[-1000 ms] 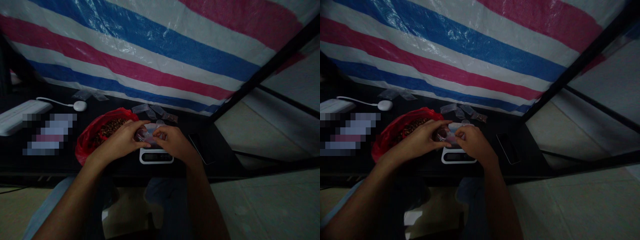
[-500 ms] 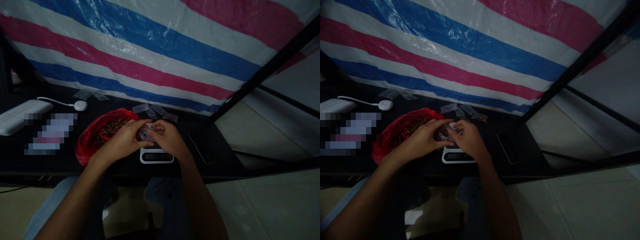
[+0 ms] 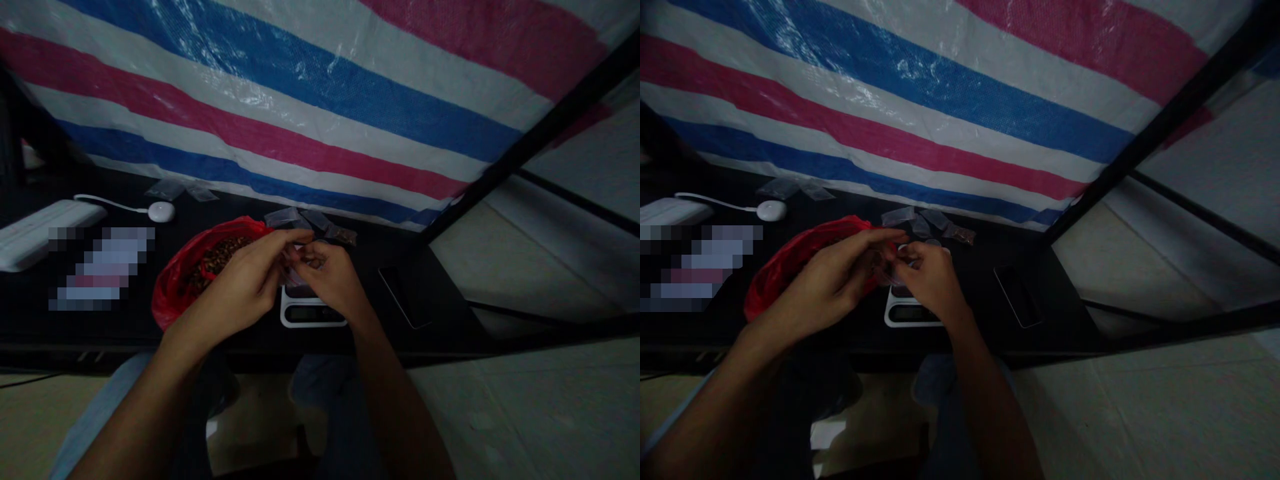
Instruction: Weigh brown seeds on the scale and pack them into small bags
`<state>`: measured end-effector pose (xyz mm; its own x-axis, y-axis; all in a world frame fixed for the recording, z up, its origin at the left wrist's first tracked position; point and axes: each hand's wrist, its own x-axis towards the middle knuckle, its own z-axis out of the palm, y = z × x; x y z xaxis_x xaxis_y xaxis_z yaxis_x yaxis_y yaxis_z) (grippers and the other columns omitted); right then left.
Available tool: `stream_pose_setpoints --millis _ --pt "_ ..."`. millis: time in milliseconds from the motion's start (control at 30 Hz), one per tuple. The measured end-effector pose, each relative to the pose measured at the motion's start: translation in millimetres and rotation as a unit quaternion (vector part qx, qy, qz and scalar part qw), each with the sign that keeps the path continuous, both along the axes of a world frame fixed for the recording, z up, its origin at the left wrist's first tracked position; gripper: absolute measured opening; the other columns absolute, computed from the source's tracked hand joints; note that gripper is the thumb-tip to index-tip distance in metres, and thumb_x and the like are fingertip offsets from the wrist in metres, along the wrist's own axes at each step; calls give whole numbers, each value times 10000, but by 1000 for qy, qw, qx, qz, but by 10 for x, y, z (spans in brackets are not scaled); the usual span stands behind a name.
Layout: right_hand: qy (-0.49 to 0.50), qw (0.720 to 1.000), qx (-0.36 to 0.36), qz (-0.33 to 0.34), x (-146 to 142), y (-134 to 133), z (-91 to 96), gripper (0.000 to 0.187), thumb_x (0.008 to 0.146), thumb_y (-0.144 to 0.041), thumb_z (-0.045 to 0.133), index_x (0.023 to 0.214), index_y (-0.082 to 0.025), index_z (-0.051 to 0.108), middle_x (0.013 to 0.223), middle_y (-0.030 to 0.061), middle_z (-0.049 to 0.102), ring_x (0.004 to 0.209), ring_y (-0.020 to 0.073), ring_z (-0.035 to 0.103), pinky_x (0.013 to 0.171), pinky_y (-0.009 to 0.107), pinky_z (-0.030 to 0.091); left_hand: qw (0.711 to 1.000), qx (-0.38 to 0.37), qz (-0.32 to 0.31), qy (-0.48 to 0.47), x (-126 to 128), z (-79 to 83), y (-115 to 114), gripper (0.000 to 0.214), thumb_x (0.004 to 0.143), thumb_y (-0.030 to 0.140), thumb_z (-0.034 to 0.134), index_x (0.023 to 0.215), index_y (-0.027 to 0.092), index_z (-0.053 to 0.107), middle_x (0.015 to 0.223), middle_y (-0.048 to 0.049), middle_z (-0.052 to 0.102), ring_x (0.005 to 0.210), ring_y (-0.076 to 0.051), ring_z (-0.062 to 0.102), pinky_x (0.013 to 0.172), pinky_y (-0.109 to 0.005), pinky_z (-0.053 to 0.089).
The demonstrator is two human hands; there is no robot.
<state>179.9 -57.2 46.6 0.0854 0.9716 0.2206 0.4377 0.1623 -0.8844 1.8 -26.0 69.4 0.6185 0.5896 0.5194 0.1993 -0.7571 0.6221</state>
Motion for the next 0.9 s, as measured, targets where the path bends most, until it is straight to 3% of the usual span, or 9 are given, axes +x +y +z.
stream_pose_setpoints --millis 167,300,400,533,700,800,900 --pt "13 1000 -5 28 -13 -27 27 95 888 -232 674 907 -201 762 916 19 788 893 186 735 802 305 574 998 58 -26 1 36 -32 6 590 870 -4 408 1391 203 592 1462 -81 608 1369 -240 560 1173 -441 463" --pt "47 997 -57 22 -21 -54 58 94 881 -229 663 838 -203 742 792 13 747 765 179 717 580 254 557 998 50 -39 18 57 -63 -7 613 876 1 437 1427 231 575 1545 -79 536 1428 -258 509 1203 -474 440" --pt "78 995 -55 25 -20 -58 63 75 857 -220 667 795 -191 698 787 12 732 662 150 678 455 207 491 998 37 -47 32 78 -94 -26 659 876 -7 433 1484 232 521 1622 -83 443 1483 -260 446 1236 -472 398" --pt "118 991 -51 36 -8 -51 45 17 829 -194 682 832 -190 666 760 -4 708 642 139 667 465 203 506 998 29 -47 39 98 -118 -35 686 875 -11 422 1513 233 487 1661 -94 377 1518 -272 393 1254 -493 366" --pt "157 986 -44 23 19 -39 20 115 809 -190 709 905 -180 647 778 10 705 659 162 681 515 255 548 996 28 -61 50 60 -82 -46 683 904 37 450 1557 233 419 1675 -104 350 1568 -297 289 1279 -533 299" --pt "156 987 -25 14 38 -28 15 145 784 -196 740 881 -186 633 765 -4 698 637 143 675 539 248 556 997 47 -55 35 33 -107 -3 797 884 151 601 1613 223 288 1693 -136 302 1595 -357 175 1281 -607 230" --pt "157 987 -28 -4 55 -24 23 135 788 -195 718 876 -195 615 746 -19 692 619 127 675 552 235 555 999 22 -24 18 50 -229 110 1014 795 349 796 1618 217 219 1657 -181 349 1536 -384 329 1251 -589 307"
